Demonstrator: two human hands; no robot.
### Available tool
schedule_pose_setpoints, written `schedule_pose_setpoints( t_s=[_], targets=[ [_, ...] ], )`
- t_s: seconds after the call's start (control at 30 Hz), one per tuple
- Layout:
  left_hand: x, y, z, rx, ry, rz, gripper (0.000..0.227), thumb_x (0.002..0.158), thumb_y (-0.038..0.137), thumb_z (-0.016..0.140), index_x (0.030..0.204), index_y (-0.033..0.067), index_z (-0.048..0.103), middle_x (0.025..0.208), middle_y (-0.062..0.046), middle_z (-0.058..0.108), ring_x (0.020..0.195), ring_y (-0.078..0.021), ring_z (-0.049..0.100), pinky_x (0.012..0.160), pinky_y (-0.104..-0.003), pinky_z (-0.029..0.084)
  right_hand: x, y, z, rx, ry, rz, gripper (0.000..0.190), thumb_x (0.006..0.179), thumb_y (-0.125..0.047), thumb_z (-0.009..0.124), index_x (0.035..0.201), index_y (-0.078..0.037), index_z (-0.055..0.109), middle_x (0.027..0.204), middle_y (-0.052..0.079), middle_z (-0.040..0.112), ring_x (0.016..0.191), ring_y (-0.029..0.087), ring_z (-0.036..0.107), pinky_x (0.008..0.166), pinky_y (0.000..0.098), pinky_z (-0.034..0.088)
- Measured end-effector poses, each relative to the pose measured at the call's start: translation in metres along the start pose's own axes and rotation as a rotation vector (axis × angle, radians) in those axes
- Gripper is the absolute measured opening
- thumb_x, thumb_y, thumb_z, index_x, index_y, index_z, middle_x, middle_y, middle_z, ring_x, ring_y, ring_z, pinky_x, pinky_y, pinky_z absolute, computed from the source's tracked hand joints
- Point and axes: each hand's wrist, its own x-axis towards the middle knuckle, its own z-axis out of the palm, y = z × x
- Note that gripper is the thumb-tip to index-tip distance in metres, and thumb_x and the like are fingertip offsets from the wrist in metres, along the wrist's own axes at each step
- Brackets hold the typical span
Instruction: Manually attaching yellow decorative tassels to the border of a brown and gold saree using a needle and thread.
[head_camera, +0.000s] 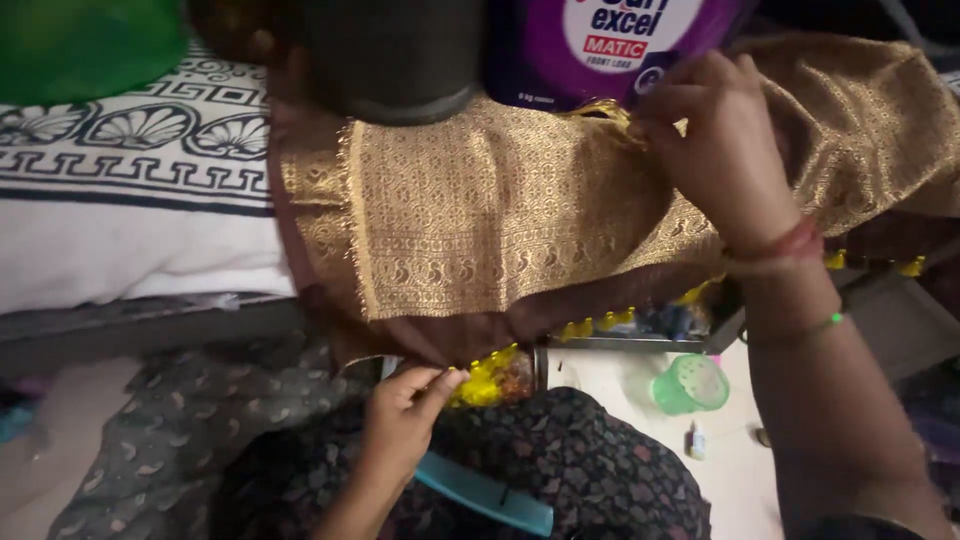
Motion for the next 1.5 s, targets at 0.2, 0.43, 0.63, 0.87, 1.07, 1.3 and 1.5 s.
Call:
schedule_pose_setpoints(
  t_s=[0.2, 0.43, 0.63, 0.87, 1.07, 1.3, 1.5],
  targets=[
    [0.005, -0.001, -0.01, 0.103, -0.009, 0.078, 0.021, 0.092, 0.021, 0.073, 0.095, 0.0024, 0.082, 0.075, -0.006, 0.078, 0.071, -0.0129, 0.069, 0.068, -0.028, 0.052, -0.024, -0.006, 0.01, 0.211, 0.131, 0.22, 0.011, 0.093, 0.007, 0.082, 0.099, 0.003, 0.073, 0.104, 0.015, 0.063, 0.097, 0.029, 0.066, 0.079, 0.036, 0.053],
    [0.001, -0.011, -0.002, -0.128, -0.055, -0.182, 0.023, 0.092, 0.022, 0.076, 0.093, 0.0004, 0.082, 0.063, -0.003, 0.06, 0.053, -0.0093, 0.047, 0.048, -0.026, 0.035, -0.097, -0.094, 0.015, 0.348, 0.156, 0.255, 0.016, 0.103, 0.012, 0.066, 0.101, -0.003, 0.067, 0.1, 0.007, 0.075, 0.08, 0.015, 0.075, 0.066, 0.0274, 0.058],
    [-0.002, 0.015, -0.003, -0.509, -0.202, -0.444, 0.024, 0.092, 0.021, 0.074, 0.094, -0.0032, 0.078, 0.067, -0.001, 0.067, 0.053, -0.0073, 0.054, 0.046, -0.023, 0.036, -0.139, -0.193, 0.01, 0.8, -0.086, -0.062, 0.031, 0.081, 0.006, 0.067, 0.111, 0.012, 0.068, 0.096, 0.019, 0.07, 0.08, 0.03, 0.07, 0.068, 0.0367, 0.058],
    [0.0, -0.001, 0.002, -0.741, -0.148, -0.448, 0.019, 0.094, 0.015, 0.069, 0.1, -0.0023, 0.074, 0.083, -0.005, 0.071, 0.069, -0.0101, 0.061, 0.063, -0.023, 0.049, -0.204, -0.193, 0.013, 1.315, -0.068, 0.892, 0.014, 0.088, 0.005, 0.063, 0.1, 0.001, 0.07, 0.088, 0.018, 0.078, 0.076, 0.026, 0.079, 0.07, 0.035, 0.064],
    [-0.001, -0.016, -0.005, -0.935, -0.076, -0.438, 0.016, 0.097, 0.014, 0.07, 0.102, -0.0009, 0.072, 0.088, -0.003, 0.069, 0.071, -0.0089, 0.058, 0.062, -0.021, 0.045, -0.206, -0.132, -0.02, 1.25, 0.496, 1.181, 0.002, 0.108, -0.002, 0.061, 0.106, -0.002, 0.062, 0.091, 0.013, 0.066, 0.074, 0.019, 0.063, 0.065, 0.0298, 0.051],
    [-0.015, 0.0, -0.004, -0.85, -0.145, -0.354, 0.018, 0.098, 0.016, 0.069, 0.102, -0.001, 0.075, 0.082, -0.002, 0.067, 0.069, -0.0092, 0.058, 0.062, -0.023, 0.045, -0.2, -0.156, -0.005, 1.464, 0.337, 0.976, 0.011, 0.116, -0.003, 0.06, 0.105, -0.001, 0.061, 0.104, 0.008, 0.06, 0.094, 0.018, 0.062, 0.093, 0.0373, 0.058],
    [-0.025, 0.015, -0.007, -0.807, -0.145, -0.404, 0.019, 0.097, 0.019, 0.07, 0.1, 0.0013, 0.075, 0.076, -0.001, 0.066, 0.067, -0.0087, 0.059, 0.062, -0.023, 0.048, -0.169, -0.244, 0.013, 1.408, -0.295, 1.079, 0.021, 0.088, 0.004, 0.07, 0.109, 0.002, 0.068, 0.098, 0.009, 0.07, 0.08, 0.016, 0.07, 0.071, 0.0288, 0.058]
  ],
)
